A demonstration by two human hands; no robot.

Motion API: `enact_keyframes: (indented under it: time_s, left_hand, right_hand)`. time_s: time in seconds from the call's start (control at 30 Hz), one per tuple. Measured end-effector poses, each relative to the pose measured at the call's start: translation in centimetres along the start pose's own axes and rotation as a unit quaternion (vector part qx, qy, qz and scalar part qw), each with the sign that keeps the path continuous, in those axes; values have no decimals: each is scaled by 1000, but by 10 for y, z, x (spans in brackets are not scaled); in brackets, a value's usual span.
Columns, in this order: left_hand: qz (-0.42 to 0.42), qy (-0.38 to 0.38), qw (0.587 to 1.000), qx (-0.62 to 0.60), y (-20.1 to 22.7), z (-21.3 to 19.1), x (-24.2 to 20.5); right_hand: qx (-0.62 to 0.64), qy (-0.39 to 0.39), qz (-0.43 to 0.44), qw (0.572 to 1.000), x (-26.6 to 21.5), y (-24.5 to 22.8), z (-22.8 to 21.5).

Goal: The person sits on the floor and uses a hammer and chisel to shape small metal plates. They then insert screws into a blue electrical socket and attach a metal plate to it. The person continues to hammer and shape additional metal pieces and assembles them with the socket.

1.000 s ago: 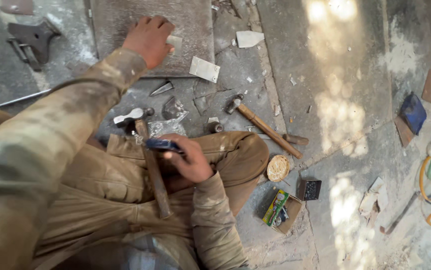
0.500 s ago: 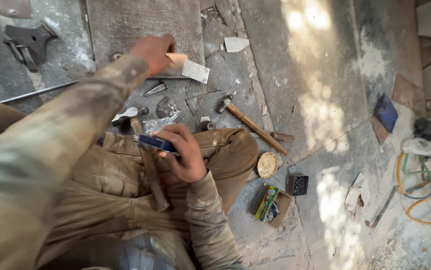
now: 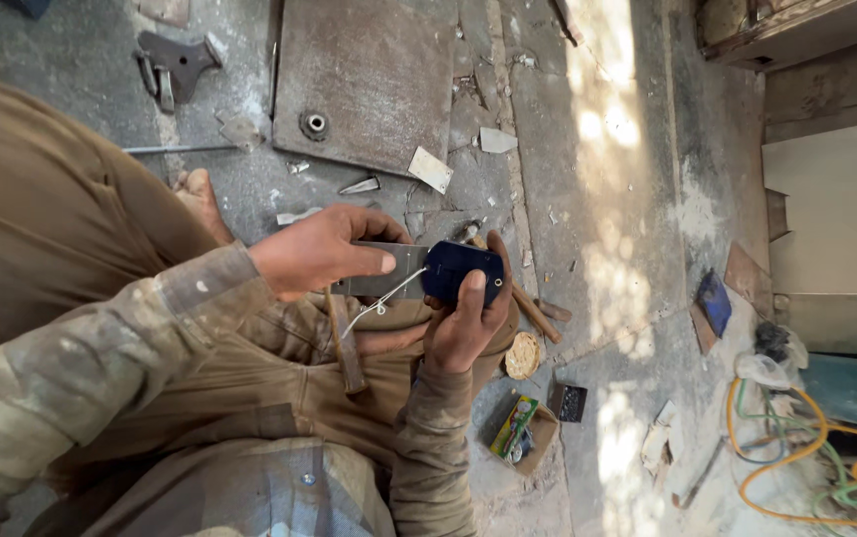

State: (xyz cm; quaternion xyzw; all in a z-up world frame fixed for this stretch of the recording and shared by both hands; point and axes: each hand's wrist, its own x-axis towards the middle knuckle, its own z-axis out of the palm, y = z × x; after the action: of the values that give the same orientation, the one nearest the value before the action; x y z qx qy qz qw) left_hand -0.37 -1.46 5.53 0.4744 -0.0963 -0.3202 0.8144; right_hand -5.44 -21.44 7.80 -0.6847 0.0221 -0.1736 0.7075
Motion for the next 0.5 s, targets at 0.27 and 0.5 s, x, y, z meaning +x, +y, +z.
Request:
enact_keyframes:
  time_s: [0.27,0.5]
  left_hand:
    - [-44,-26,998,-20,-26,-20,4]
    - [-43,-5,992,119,-22,-37,0]
  right_hand:
    - [22,-7,91,996,-25,18,0]
    - [2,-21,112,994,-33,25,19]
